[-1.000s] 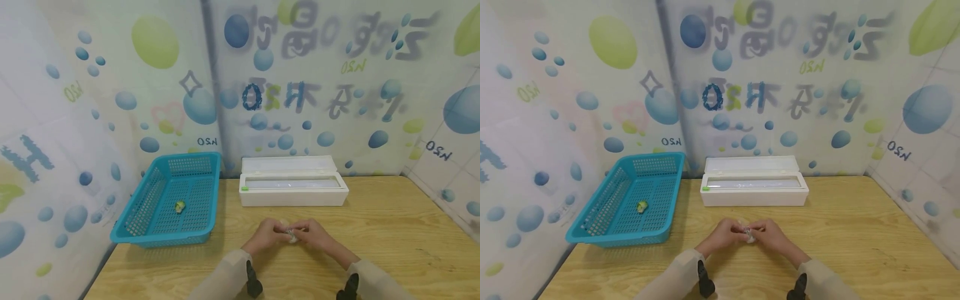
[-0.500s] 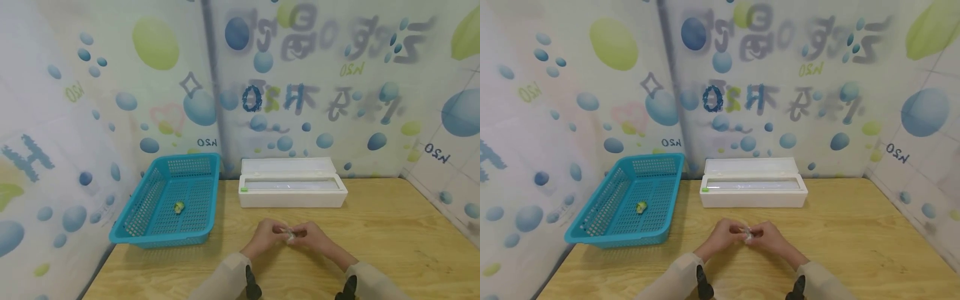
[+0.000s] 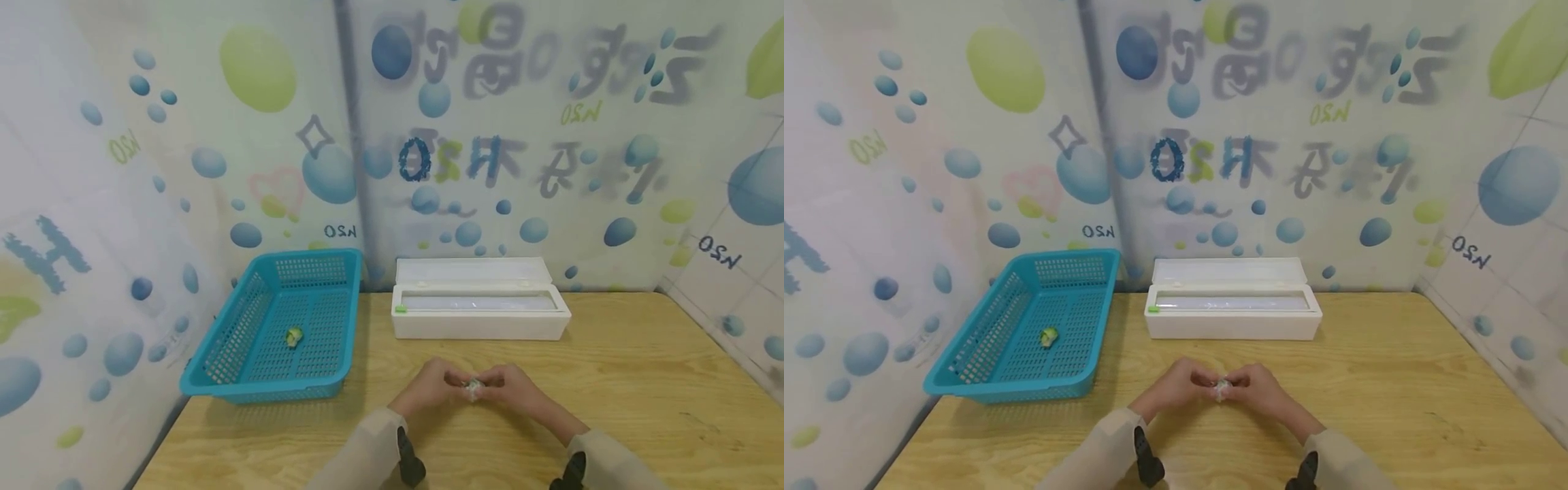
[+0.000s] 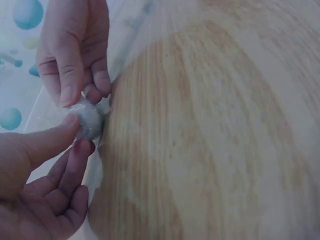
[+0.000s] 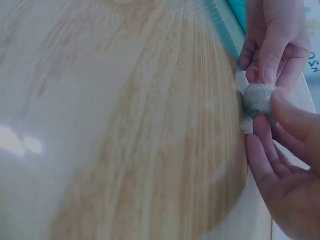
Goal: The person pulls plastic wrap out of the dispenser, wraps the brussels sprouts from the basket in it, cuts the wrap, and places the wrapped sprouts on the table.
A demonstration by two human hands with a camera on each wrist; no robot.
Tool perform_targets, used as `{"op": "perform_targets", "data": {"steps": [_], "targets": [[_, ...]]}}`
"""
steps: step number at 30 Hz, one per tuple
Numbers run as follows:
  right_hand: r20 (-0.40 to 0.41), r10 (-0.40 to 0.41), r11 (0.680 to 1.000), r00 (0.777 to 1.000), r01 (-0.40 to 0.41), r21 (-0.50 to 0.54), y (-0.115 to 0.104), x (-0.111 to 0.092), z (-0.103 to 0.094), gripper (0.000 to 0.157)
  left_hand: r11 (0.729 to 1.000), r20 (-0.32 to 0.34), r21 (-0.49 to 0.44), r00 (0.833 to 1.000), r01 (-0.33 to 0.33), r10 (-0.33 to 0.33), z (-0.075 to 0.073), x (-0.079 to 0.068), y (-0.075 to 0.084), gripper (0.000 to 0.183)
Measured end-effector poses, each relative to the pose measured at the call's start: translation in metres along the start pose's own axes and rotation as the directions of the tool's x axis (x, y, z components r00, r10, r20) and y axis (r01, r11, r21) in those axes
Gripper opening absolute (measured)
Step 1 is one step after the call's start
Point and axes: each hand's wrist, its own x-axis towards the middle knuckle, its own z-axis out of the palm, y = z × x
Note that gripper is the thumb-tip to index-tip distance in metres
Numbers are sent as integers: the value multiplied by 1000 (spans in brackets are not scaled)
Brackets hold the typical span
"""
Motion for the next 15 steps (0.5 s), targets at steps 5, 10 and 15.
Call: {"op": "perform_targets", "data": {"steps": [5,10,15], "targets": [[-77,-18,1000,997,19,11,-1,-2,1,33,999,-39,4,999,37,-37,1,1,4,14],[-109,-32,999,994,33,13,1,-5,1,29,998,-55,13,996,69,-68,0,3,7,13],[-88,-61,998,994,59,-27,2,-5,0,31,994,-76,32,992,104,-101,1,7,5,12]]}}
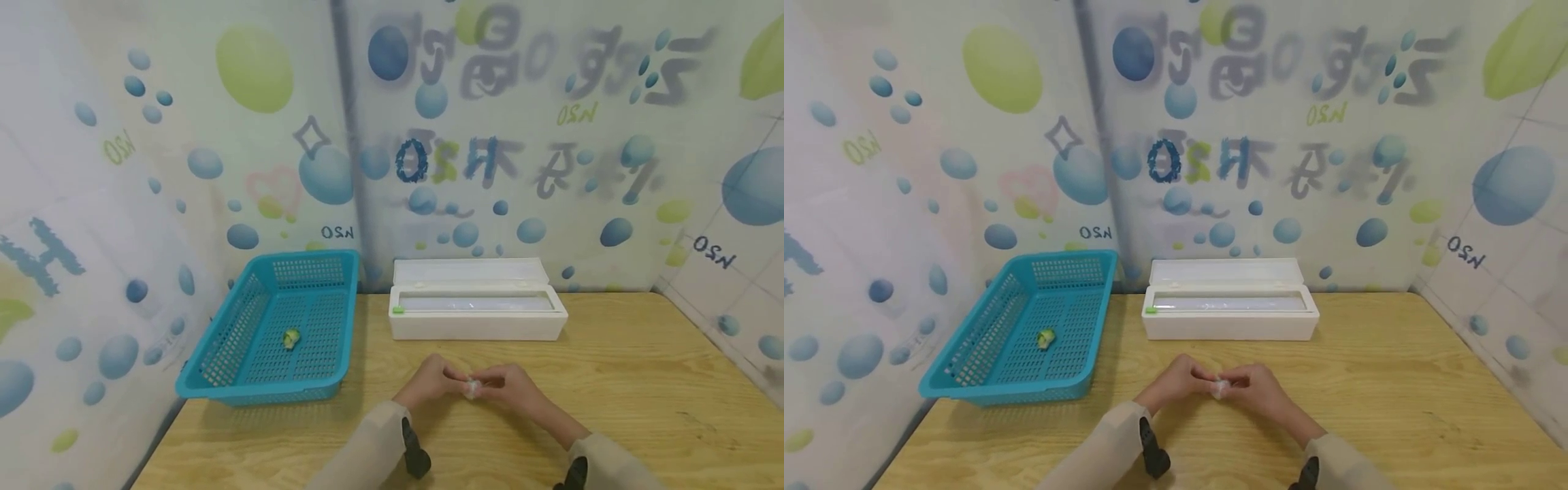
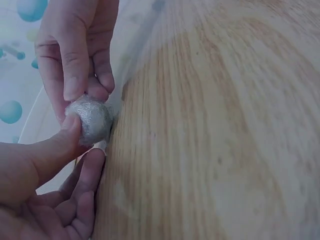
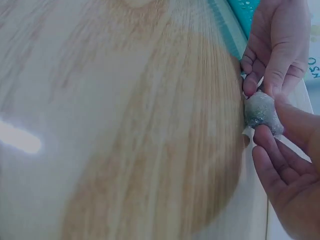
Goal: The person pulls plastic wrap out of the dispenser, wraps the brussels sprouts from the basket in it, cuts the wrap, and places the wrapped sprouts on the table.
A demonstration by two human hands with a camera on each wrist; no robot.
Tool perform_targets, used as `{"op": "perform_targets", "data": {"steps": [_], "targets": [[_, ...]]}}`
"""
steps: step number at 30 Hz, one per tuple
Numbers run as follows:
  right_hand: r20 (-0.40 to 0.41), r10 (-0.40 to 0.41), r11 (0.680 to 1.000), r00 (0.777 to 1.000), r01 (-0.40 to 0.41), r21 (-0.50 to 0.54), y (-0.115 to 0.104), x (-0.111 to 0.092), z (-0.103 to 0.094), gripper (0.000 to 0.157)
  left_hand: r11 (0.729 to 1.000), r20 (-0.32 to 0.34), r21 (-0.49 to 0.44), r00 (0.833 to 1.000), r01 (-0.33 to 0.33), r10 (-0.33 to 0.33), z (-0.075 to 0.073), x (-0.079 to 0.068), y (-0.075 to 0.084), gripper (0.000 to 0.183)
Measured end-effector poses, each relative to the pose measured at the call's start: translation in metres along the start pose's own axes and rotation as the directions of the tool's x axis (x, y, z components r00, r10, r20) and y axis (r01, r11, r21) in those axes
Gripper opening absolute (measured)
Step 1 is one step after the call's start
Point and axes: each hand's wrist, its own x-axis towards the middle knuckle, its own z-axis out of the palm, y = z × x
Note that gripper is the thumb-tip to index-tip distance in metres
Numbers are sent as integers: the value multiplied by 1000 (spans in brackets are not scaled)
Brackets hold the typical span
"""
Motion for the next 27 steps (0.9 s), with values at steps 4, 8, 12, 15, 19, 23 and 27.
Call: {"op": "perform_targets", "data": {"steps": [4,8,12,15,19,23,27], "targets": [[-17,-6,999,1000,5,-37,1,1,2,30,1000,-38,-18,999,2,-3,4,0,-3,13],[-26,48,997,998,-50,-64,2,1,2,28,998,-48,-48,998,-33,31,7,-3,-4,13],[5,76,996,997,-75,-46,1,2,-1,28,996,5,-33,997,-83,83,6,-6,-3,14],[27,82,996,996,-81,-41,2,2,-4,28,994,28,-21,993,-110,111,7,-5,-2,19],[29,96,994,995,-95,-46,1,3,-6,30,993,5,-2,993,-116,116,8,-3,-1,16],[-8,119,993,993,-119,-22,-1,3,-5,31,995,5,13,995,-97,97,6,1,1,12],[-24,103,995,994,-103,-2,-3,2,-4,30,997,27,29,997,-76,76,3,3,3,11]]}}
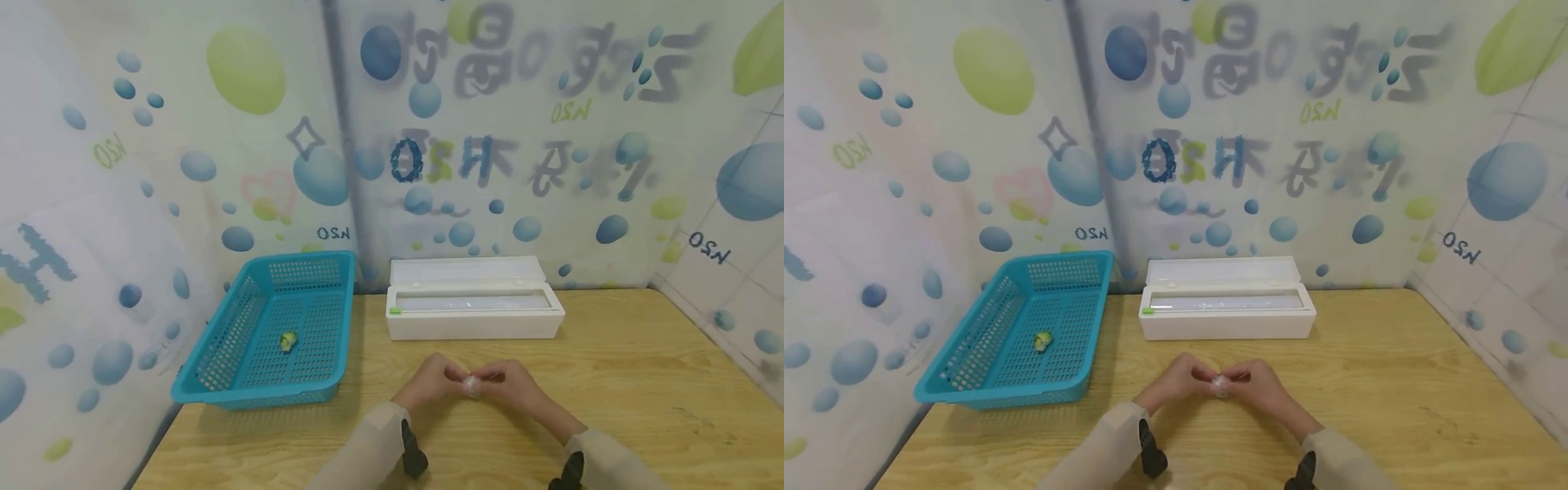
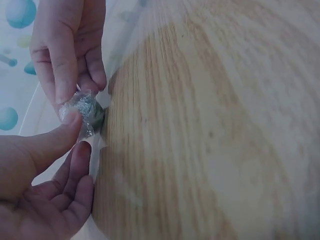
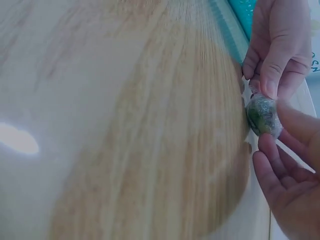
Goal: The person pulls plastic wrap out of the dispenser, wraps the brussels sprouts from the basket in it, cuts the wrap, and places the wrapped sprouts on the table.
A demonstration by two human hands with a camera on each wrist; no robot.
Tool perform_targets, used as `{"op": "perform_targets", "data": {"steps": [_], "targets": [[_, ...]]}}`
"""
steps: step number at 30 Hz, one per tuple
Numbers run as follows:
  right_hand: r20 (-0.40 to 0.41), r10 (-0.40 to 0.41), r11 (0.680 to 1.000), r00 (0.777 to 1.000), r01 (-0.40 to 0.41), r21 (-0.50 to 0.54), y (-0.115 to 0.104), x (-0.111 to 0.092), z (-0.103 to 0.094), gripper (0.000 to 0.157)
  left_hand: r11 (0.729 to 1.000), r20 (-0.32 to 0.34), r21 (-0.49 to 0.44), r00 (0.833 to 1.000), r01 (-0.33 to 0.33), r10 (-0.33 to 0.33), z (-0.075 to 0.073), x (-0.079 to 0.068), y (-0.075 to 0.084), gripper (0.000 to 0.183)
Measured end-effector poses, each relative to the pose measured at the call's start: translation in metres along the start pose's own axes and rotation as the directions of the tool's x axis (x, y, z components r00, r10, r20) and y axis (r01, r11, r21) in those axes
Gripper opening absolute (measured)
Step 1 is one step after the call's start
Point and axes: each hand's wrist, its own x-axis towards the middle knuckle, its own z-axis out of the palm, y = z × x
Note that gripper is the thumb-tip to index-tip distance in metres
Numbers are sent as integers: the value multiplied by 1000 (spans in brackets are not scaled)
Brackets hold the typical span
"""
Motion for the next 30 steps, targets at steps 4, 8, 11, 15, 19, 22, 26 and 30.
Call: {"op": "perform_targets", "data": {"steps": [4,8,11,15,19,22,26,30], "targets": [[3,-15,1000,1000,15,-6,-1,0,1,31,1000,24,-17,1000,16,-16,-1,-1,1,11],[5,12,999,1000,-12,-31,1,3,1,28,999,35,-38,999,-13,14,-1,-3,1,12],[22,16,1000,1000,-16,-25,3,4,-1,26,998,14,-12,998,-61,61,1,-2,-1,15],[78,-28,1000,997,29,-10,4,5,-4,25,993,-26,55,994,-104,105,1,0,-4,14],[134,-67,998,989,65,16,4,7,-9,23,991,-12,76,993,-112,113,-1,0,-4,14],[146,-61,998,987,56,37,5,7,-11,21,994,40,48,994,-101,99,-3,-1,-3,14],[141,-51,998,989,44,49,7,6,-11,20,996,54,10,994,-91,90,-3,-3,-4,12],[146,-91,995,985,82,64,9,3,-12,20,995,-15,7,995,-96,96,1,-5,-5,9]]}}
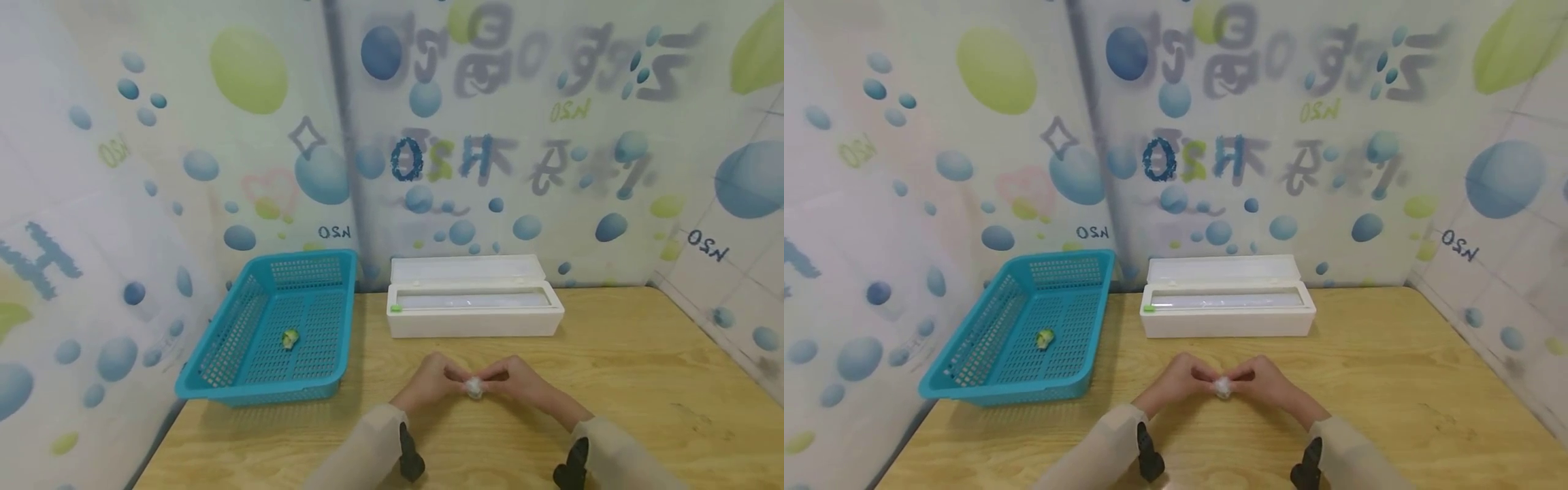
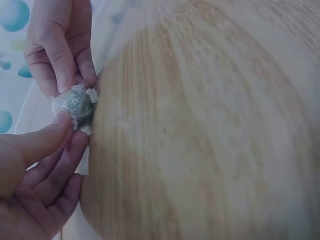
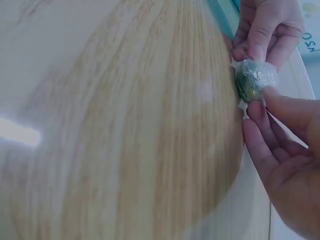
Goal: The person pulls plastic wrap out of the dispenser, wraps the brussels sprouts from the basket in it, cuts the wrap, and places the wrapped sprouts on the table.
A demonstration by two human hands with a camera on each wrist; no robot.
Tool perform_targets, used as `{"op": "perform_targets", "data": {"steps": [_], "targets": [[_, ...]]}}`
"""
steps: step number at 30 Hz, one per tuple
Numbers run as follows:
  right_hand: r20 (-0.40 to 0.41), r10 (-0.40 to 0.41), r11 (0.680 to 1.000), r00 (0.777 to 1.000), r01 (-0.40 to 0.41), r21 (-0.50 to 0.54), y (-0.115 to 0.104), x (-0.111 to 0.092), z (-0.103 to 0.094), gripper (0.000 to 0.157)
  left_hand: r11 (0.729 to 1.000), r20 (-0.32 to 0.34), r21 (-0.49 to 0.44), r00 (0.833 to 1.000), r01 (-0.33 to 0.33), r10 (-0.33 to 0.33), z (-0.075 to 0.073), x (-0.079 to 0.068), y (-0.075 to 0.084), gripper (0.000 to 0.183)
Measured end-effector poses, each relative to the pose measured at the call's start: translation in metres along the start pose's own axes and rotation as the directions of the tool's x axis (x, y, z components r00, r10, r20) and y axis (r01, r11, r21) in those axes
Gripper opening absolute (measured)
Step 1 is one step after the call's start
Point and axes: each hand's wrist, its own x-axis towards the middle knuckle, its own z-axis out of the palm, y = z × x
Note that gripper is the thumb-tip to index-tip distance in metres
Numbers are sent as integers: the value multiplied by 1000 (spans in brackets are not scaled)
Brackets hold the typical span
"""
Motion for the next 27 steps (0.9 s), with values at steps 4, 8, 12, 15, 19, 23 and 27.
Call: {"op": "perform_targets", "data": {"steps": [4,8,12,15,19,23,27], "targets": [[14,-11,1000,1000,11,2,2,-1,-2,19,1000,-31,0,1000,-1,1,4,-2,-2,10],[12,16,1000,1000,-16,10,4,-1,-2,19,1000,-29,-10,999,14,-14,6,-4,1,14],[-6,26,1000,1000,-26,17,2,-2,-1,18,999,-53,11,998,34,-33,7,-3,5,14],[-16,30,999,999,-30,14,2,-4,-2,17,998,-45,45,998,38,-36,9,1,5,12],[-19,26,1000,999,-26,11,6,-3,-2,17,997,-27,68,999,27,-26,9,3,4,11],[-9,-2,1000,1000,1,-11,9,-1,-2,17,995,-26,83,998,-53,55,6,2,2,8],[-1,-25,997,1000,25,-70,9,6,-2,14,992,-32,82,995,-94,96,3,2,1,7]]}}
